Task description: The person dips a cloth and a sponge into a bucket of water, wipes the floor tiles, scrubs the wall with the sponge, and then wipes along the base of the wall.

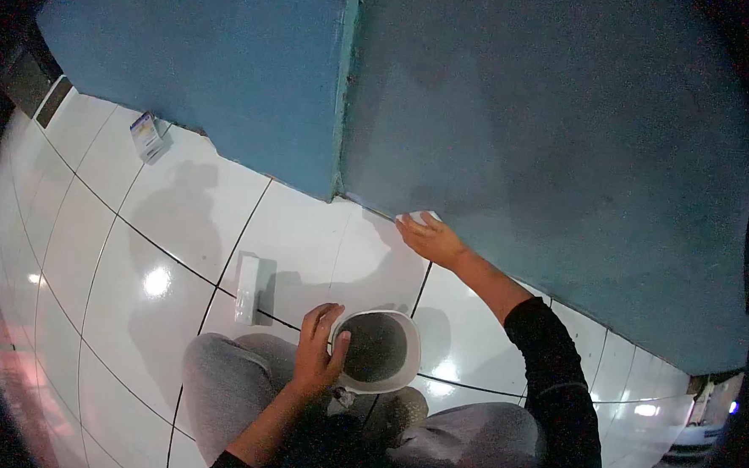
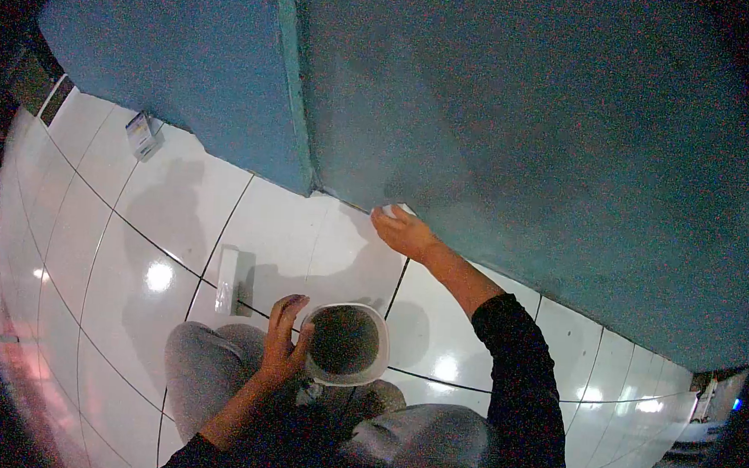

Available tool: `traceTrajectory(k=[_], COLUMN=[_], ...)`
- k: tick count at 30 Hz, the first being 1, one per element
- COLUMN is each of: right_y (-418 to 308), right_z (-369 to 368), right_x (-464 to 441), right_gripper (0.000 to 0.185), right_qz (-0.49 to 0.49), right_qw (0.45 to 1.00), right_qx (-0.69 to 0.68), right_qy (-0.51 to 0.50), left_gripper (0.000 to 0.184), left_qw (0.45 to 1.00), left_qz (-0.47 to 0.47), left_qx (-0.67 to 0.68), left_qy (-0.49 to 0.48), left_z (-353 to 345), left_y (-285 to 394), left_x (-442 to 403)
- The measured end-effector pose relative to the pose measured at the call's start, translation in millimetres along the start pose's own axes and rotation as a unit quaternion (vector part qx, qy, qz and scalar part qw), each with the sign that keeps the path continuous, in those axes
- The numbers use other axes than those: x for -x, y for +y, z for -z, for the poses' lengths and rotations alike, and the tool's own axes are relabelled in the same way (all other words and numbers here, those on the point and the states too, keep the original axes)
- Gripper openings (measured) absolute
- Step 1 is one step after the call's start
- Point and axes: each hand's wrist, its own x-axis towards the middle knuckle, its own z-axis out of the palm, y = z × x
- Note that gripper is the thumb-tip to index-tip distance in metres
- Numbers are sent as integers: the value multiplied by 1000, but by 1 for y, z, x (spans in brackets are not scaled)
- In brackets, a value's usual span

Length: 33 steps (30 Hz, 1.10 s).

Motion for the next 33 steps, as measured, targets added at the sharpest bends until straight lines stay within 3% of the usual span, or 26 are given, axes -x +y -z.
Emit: traceTrajectory(k=[4,11,13,17,19,21,26,29,33], right_y=[-11,-34,-25,-18,-13,-7,4,0,-11], right_z=[-8,-8,12,7,-4,-12,-4,-1,7], right_x=[15,144,163,140,99,40,-65,-32,76], right_gripper=[37,39,38,36,36,36,36,37,36], right_qz=[-16,-31,50,47,-12,-24,-30,-18,4], right_qw=[998,990,966,969,988,994,999,996,990], right_qx=[27,25,17,15,-83,-91,-9,12,19], right_qy=[-50,-134,-255,-241,-129,-61,-19,-84,-141], left_gripper=[37,36,36,37,37,36,36,36,36], left_qw=[1000,999,999,999,999,999,1000,1000,1000], left_qz=[-17,-40,-38,-38,-52,-45,-21,-14,2], left_qx=[-15,-24,-15,-14,-12,-7,-11,-14,-12], left_qy=[16,14,8,-6,-8,-3,10,20,4], left_z=[-1,0,1,0,-2,-2,7,5,5], left_y=[-6,5,9,11,6,4,1,-5,3], left_x=[1,0,-1,1,2,1,-1,3,0])
